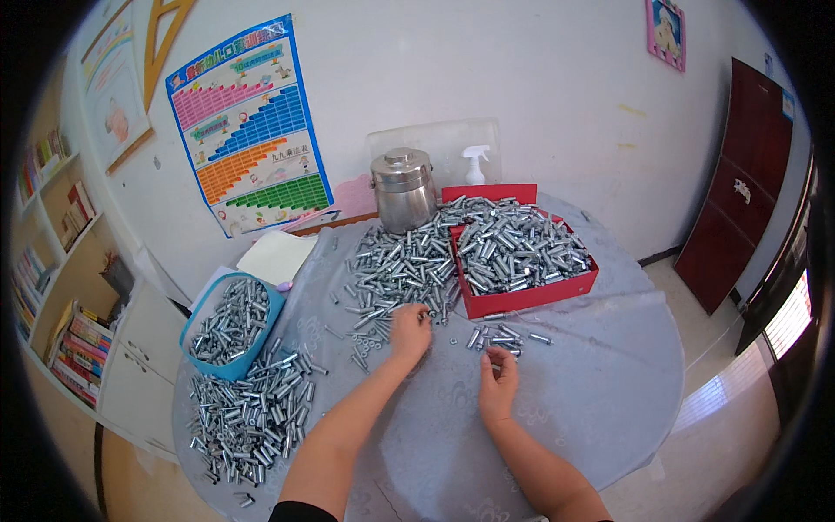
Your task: The person sits at a table covered with a grey cloth and assembles small metal fasteners by hand. They pick up cylindrical metal pieces and small washers, threading the washers onto the fasteners one by one. The assembled units are placed into a blue plastic basket on the left, while loose components are gathered from the table surface and a red box on the right.
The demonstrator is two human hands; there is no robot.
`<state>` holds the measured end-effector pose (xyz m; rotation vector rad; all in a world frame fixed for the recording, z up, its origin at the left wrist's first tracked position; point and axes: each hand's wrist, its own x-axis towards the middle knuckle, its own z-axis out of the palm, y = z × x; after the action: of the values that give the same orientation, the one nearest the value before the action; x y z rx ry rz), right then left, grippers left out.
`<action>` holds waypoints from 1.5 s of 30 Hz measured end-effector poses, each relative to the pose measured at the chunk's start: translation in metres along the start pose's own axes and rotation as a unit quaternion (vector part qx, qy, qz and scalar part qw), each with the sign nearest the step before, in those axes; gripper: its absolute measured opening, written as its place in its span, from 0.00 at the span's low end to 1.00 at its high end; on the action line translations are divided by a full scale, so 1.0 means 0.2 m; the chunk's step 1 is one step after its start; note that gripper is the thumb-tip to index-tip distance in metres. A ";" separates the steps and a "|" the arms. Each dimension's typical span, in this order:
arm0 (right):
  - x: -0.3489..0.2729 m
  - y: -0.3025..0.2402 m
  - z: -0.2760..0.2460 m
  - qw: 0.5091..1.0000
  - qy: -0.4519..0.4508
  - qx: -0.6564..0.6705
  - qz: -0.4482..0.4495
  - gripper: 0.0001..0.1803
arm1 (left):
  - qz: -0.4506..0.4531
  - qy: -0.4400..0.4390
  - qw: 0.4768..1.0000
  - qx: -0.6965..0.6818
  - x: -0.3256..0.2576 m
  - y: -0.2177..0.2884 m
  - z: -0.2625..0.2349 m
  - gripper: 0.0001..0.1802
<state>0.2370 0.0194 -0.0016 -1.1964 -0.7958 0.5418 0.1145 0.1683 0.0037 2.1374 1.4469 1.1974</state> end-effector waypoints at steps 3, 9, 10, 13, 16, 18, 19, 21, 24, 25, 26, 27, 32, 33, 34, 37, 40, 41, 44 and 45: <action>0.00 0.02 0.01 1.000 0.004 0.014 0.012 0.07 | -0.013 0.010 0.999 0.041 0.06 -0.10 -0.04 0.08; 0.00 0.00 0.02 1.000 0.004 0.014 0.020 0.07 | 0.032 0.007 0.997 0.074 0.14 -0.12 -0.06 0.10; 0.00 0.01 0.02 1.000 0.003 0.015 0.023 0.07 | 0.051 0.007 0.996 0.077 0.14 -0.11 -0.06 0.10; 0.00 0.01 0.02 1.000 0.002 0.018 0.026 0.08 | 0.087 -0.006 0.990 0.107 0.17 -0.07 -0.06 0.11; 0.00 0.00 0.02 1.000 -0.001 0.020 0.024 0.08 | 0.097 -0.016 0.988 0.118 0.19 -0.10 -0.06 0.12; 0.00 0.01 0.02 1.000 -0.001 0.019 0.024 0.07 | 0.093 -0.031 0.989 0.114 0.19 -0.11 -0.07 0.13; 0.00 0.01 0.02 1.000 -0.001 0.017 0.024 0.08 | 0.087 -0.044 0.989 0.114 0.19 -0.11 -0.07 0.13; 0.00 0.01 0.02 1.000 -0.002 0.011 0.024 0.08 | 0.065 -0.061 0.992 0.093 0.18 -0.12 -0.08 0.13; -0.01 0.00 0.03 1.000 -0.001 0.010 0.018 0.08 | 0.018 -0.072 0.997 0.032 0.13 -0.17 -0.10 0.13; -0.01 0.00 0.03 1.000 -0.003 0.011 0.021 0.08 | 0.003 -0.074 0.997 0.010 0.12 -0.21 -0.11 0.13; -0.01 0.00 0.03 1.000 -0.004 0.012 0.024 0.08 | -0.012 -0.077 0.997 -0.012 0.11 -0.22 -0.13 0.13; -0.01 -0.01 0.03 1.000 -0.006 0.013 0.028 0.08 | -0.013 -0.085 0.996 -0.020 0.10 -0.22 -0.16 0.13; 0.00 0.00 0.03 0.999 -0.015 0.004 0.028 0.08 | 0.086 -0.099 0.991 0.031 -0.03 -0.20 -0.29 0.13; 0.00 0.00 0.03 1.000 -0.015 -0.003 0.019 0.08 | 0.112 -0.099 0.988 0.032 -0.06 -0.19 -0.31 0.13; 0.00 -0.01 0.03 1.000 -0.016 -0.002 0.018 0.08 | 0.139 -0.099 0.985 0.034 -0.09 -0.18 -0.33 0.12; -0.01 0.00 0.03 1.000 -0.020 -0.003 0.016 0.08 | 0.089 -0.171 0.981 -0.022 -0.16 -0.12 -0.40 0.10; 0.00 0.01 0.03 1.000 -0.017 0.002 0.020 0.08 | 0.055 -0.200 0.977 -0.055 -0.15 -0.03 -0.44 0.09; 0.00 -0.01 0.03 0.999 -0.017 0.011 0.027 0.08 | 0.055 -0.196 0.977 -0.057 -0.13 0.00 -0.44 0.09; 0.00 -0.01 0.03 1.000 -0.011 0.007 0.026 0.07 | 0.123 -0.116 0.984 0.050 -0.03 -0.01 -0.34 0.11; 0.00 -0.01 0.03 1.000 -0.013 0.003 0.023 0.07 | 0.112 -0.103 0.986 0.066 0.00 -0.03 -0.31 0.11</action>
<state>0.2320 0.0225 0.0008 -1.2065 -0.7907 0.5974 0.0635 0.1584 0.0376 2.4855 1.2547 0.9381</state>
